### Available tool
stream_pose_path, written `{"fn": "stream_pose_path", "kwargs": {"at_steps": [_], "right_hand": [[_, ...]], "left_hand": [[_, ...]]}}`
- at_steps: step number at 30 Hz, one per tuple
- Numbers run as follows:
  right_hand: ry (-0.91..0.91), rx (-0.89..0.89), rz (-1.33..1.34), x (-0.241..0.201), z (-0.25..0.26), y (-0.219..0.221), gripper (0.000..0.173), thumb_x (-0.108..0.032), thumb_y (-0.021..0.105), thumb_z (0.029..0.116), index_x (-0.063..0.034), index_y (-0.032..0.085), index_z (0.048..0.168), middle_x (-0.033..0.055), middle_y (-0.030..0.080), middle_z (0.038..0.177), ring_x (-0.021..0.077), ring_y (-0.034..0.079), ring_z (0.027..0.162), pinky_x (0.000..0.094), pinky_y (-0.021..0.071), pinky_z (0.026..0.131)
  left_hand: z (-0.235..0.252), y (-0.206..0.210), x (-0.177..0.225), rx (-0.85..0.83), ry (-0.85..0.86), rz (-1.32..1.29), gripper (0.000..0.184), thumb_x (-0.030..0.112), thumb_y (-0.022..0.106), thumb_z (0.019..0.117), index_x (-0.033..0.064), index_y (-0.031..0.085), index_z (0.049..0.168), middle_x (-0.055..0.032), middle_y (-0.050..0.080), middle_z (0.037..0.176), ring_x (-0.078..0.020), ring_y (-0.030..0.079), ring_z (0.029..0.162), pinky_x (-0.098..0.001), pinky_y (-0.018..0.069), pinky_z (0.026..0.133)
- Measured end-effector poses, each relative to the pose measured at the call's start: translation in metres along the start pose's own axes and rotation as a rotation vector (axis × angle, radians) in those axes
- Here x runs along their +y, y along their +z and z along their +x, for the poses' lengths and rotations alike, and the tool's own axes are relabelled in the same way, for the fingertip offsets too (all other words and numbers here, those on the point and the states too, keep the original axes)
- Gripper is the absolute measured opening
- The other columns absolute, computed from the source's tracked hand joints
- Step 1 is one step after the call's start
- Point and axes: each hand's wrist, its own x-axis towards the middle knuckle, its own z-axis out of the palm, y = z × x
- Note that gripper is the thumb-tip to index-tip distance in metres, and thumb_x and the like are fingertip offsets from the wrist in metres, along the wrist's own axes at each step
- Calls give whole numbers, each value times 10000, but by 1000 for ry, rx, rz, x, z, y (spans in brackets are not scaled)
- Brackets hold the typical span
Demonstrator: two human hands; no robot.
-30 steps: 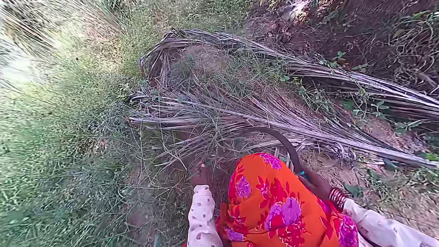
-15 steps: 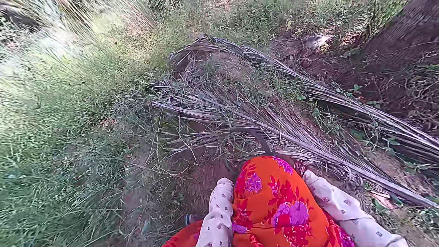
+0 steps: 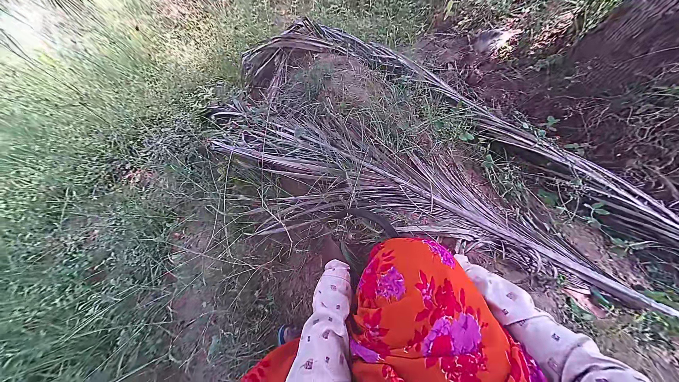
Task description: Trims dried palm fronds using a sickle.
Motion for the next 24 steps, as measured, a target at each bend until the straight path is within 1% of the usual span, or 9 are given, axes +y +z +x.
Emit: {"fn": "stream_pose_path", "kwargs": {"at_steps": [2, 3, 6, 8, 11, 15, 17, 19, 24], "right_hand": [[141, 3, 15, -23, -2, -2, 441, -291, 376, 1117, -42, 532, 1446, 188, 604, 1402, 276, 575, 1316, 457, 423, 1119], [303, -62, 44, -52, 5, -7, 450, -239, 361, 1133, 15, 472, 1488, 224, 512, 1500, 291, 476, 1412, 450, 321, 1182], [341, -74, -47, -73, 8, -8, 394, -184, 391, 1107, 83, 575, 1332, 256, 605, 1351, 298, 568, 1297, 417, 421, 1090], [245, -77, -58, -69, -9, -18, 384, -151, 391, 1111, 120, 557, 1327, 287, 588, 1362, 331, 554, 1317, 429, 402, 1107], [-26, 64, -11, -6, -21, -3, 433, -271, 406, 1087, 6, 597, 1359, 214, 654, 1302, 310, 626, 1230, 456, 465, 1060], [67, 214, -177, 12, -46, 8, 354, -415, 424, 1060, -214, 619, 1277, 96, 714, 1063, 286, 709, 977, 529, 555, 777], [41, 167, -137, 0, -47, 0, 378, -328, 419, 1079, -122, 615, 1329, 147, 702, 1146, 291, 692, 1059, 502, 544, 884], [-38, -133, -78, -17, -4, -22, 375, -187, 487, 1082, -49, 555, 1424, 241, 651, 1263, 370, 627, 1181, 538, 462, 1026], [-110, -212, -47, 22, 42, -13, 519, -158, 583, 1032, -122, 464, 1536, 299, 673, 1189, 475, 655, 1105, 648, 475, 972]], "left_hand": [[46, -14, -5, -563, -117, -2, 498, 330, 329, 1148, 46, 440, 1541, -256, 569, 1454, -392, 551, 1355, -568, 417, 1127], [61, -8, -9, -664, -45, 130, 554, 317, 452, 1116, 139, 316, 1622, -212, 557, 1491, -373, 566, 1355, -563, 446, 1110], [78, 20, -26, -607, 162, 321, 584, 372, 564, 1061, 207, 398, 1597, -167, 643, 1397, -341, 649, 1254, -553, 519, 1039], [76, -3, -5, -646, 159, 329, 550, 439, 521, 1076, 97, 522, 1506, -201, 596, 1453, -346, 556, 1373, -527, 420, 1156], [77, -23, 10, -617, 132, 339, 556, 438, 506, 1080, 3, 593, 1414, -246, 578, 1457, -371, 513, 1410, -525, 369, 1194], [73, -34, 14, -659, 78, 380, 561, 471, 485, 1084, 13, 619, 1378, -221, 622, 1410, -352, 552, 1376, -532, 401, 1160], [70, -32, 9, -646, 57, 337, 532, 465, 505, 1078, 25, 653, 1340, -214, 648, 1375, -349, 578, 1348, -539, 412, 1148], [71, -24, -12, -574, 15, 217, 437, 354, 576, 1065, 13, 663, 1325, -235, 656, 1349, -374, 589, 1323, -547, 419, 1145], [83, -32, -69, -506, -148, 6, 522, 317, 588, 1060, -25, 532, 1450, -277, 583, 1421, -378, 558, 1351, -518, 431, 1147]]}}
